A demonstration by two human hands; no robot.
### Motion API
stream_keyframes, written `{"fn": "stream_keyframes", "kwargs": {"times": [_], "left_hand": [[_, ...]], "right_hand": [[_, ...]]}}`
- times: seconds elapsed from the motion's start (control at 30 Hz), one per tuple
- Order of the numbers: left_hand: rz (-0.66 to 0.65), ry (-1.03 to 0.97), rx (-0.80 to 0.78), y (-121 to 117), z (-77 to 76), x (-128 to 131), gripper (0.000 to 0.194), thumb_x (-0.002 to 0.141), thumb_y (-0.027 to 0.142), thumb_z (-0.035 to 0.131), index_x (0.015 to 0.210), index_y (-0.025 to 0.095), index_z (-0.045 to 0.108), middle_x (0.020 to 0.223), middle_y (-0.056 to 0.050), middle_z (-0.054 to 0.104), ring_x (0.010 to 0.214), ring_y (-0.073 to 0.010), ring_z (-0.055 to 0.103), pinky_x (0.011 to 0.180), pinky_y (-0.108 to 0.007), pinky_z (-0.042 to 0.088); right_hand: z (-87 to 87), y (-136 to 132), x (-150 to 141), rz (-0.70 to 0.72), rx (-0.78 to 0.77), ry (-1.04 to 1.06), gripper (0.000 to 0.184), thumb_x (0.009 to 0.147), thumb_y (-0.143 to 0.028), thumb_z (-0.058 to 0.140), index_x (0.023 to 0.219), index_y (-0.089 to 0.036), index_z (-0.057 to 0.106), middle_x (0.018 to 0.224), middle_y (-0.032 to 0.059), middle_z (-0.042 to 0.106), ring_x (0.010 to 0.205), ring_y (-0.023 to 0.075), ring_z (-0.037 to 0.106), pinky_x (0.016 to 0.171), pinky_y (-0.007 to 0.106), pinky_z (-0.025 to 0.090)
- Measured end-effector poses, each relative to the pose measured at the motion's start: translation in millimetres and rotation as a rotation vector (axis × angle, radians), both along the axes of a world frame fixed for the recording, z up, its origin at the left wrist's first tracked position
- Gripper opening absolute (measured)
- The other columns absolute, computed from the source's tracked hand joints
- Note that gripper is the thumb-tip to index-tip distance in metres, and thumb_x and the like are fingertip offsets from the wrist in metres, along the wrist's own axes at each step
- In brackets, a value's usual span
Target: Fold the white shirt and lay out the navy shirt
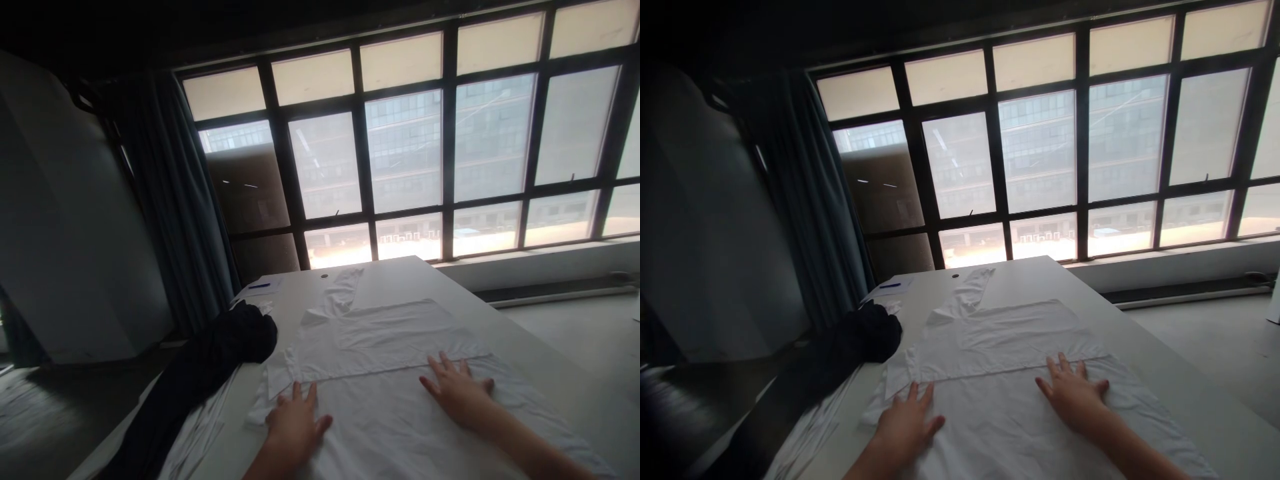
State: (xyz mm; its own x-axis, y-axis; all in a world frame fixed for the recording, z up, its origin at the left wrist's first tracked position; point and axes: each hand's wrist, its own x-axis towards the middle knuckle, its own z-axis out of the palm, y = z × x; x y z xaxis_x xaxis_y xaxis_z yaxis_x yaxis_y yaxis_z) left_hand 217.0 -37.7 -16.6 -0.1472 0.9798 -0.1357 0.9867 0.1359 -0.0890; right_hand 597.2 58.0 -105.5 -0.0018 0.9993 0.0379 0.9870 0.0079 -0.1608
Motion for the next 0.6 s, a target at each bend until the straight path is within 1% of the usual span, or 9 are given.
{"fn": "stream_keyframes", "kwargs": {"times": [0.03, 0.07, 0.1, 0.17, 0.23, 0.3, 0.43, 0.5, 0.6], "left_hand": [[0.018, -0.022, -0.042, -2, 0.3, 0, 0.081, 0.085, 0.063, 0.054, 0.156, 0.029, 0.035, 0.163, -0.019, 0.029, 0.135, -0.0561, 0.037, 0.090, -0.070, 0.043], [0.030, -0.042, -0.074, -3, 0.1, -1, 0.087, 0.083, 0.068, 0.053, 0.157, 0.030, 0.031, 0.165, -0.018, 0.023, 0.140, -0.0581, 0.029, 0.092, -0.075, 0.039], [0.032, -0.058, -0.091, -3, -0.7, -2, 0.089, 0.083, 0.071, 0.050, 0.159, 0.030, 0.026, 0.166, -0.017, 0.018, 0.143, -0.0581, 0.021, 0.095, -0.078, 0.033], [0.023, -0.074, -0.086, 3, -5.0, -7, 0.089, 0.085, 0.074, 0.043, 0.160, 0.031, 0.019, 0.168, -0.015, 0.010, 0.147, -0.0558, 0.011, 0.101, -0.082, 0.021], [0.006, -0.088, -0.057, 12, -13.1, -13, 0.090, 0.087, 0.078, 0.035, 0.160, 0.031, 0.015, 0.168, -0.014, 0.004, 0.149, -0.0532, 0.003, 0.104, -0.082, 0.010], [-0.015, -0.107, -0.016, 23, -22.9, -18, 0.090, 0.087, 0.082, 0.028, 0.160, 0.032, 0.013, 0.168, -0.013, 0.001, 0.150, -0.0515, -0.001, 0.105, -0.082, 0.003], [-0.043, -0.112, 0.082, 48, -37.9, -27, 0.085, 0.089, 0.081, 0.025, 0.160, 0.035, 0.017, 0.169, -0.011, 0.006, 0.150, -0.0500, 0.002, 0.106, -0.081, 0.002], [-0.059, -0.103, 0.132, 62, -40.4, -32, 0.079, 0.092, 0.077, 0.027, 0.159, 0.036, 0.022, 0.168, -0.010, 0.011, 0.151, -0.0483, 0.006, 0.108, -0.080, 0.003], [-0.100, -0.110, 0.204, 80, -39.2, -41, 0.070, 0.095, 0.069, 0.033, 0.157, 0.036, 0.031, 0.167, -0.008, 0.021, 0.151, -0.0446, 0.014, 0.110, -0.077, 0.009]], "right_hand": [[-0.1, -3, -7, -0.012, -0.008, -0.001, 0.076, 0.087, -0.071, 0.035, 0.151, -0.032, 0.045, 0.163, 0.0146, 0.029, 0.141, 0.0607, 0.024, 0.085, 0.093, 0.016], [0.4, -5, -12, -0.032, -0.005, -0.013, 0.079, 0.086, -0.075, 0.033, 0.153, -0.033, 0.041, 0.165, 0.0113, 0.025, 0.143, 0.0596, 0.019, 0.088, 0.093, 0.012], [1.4, -7, -16, -0.052, -0.001, -0.025, 0.080, 0.086, -0.076, 0.030, 0.154, -0.034, 0.038, 0.167, 0.0083, 0.021, 0.145, 0.0579, 0.015, 0.092, 0.092, 0.010], [4.7, -6, -20, -0.063, 0.002, -0.030, 0.082, 0.087, -0.078, 0.024, 0.156, -0.034, 0.033, 0.168, 0.0055, 0.016, 0.147, 0.0558, 0.011, 0.096, 0.091, 0.006], [8.5, -1, -21, -0.072, -0.017, -0.031, 0.084, 0.088, -0.078, 0.021, 0.158, -0.033, 0.030, 0.168, 0.0044, 0.014, 0.148, 0.0551, 0.008, 0.097, 0.090, 0.004], [11.7, 7, -22, -0.073, -0.020, -0.027, 0.084, 0.088, -0.078, 0.020, 0.158, -0.033, 0.028, 0.169, 0.0043, 0.013, 0.148, 0.0552, 0.008, 0.097, 0.090, 0.003], [15.9, 30, -24, -0.066, -0.014, -0.014, 0.085, 0.088, -0.078, 0.019, 0.159, -0.031, 0.027, 0.169, 0.0058, 0.013, 0.147, 0.0555, 0.009, 0.097, 0.089, 0.002], [18.3, 44, -26, -0.052, -0.021, -0.010, 0.085, 0.089, -0.077, 0.019, 0.159, -0.030, 0.027, 0.169, 0.0072, 0.014, 0.147, 0.0551, 0.009, 0.098, 0.088, 0.002], [22.0, 66, -30, -0.034, -0.023, 0.000, 0.084, 0.089, -0.077, 0.019, 0.159, -0.029, 0.027, 0.169, 0.0099, 0.014, 0.147, 0.0546, 0.009, 0.098, 0.087, 0.000]]}}
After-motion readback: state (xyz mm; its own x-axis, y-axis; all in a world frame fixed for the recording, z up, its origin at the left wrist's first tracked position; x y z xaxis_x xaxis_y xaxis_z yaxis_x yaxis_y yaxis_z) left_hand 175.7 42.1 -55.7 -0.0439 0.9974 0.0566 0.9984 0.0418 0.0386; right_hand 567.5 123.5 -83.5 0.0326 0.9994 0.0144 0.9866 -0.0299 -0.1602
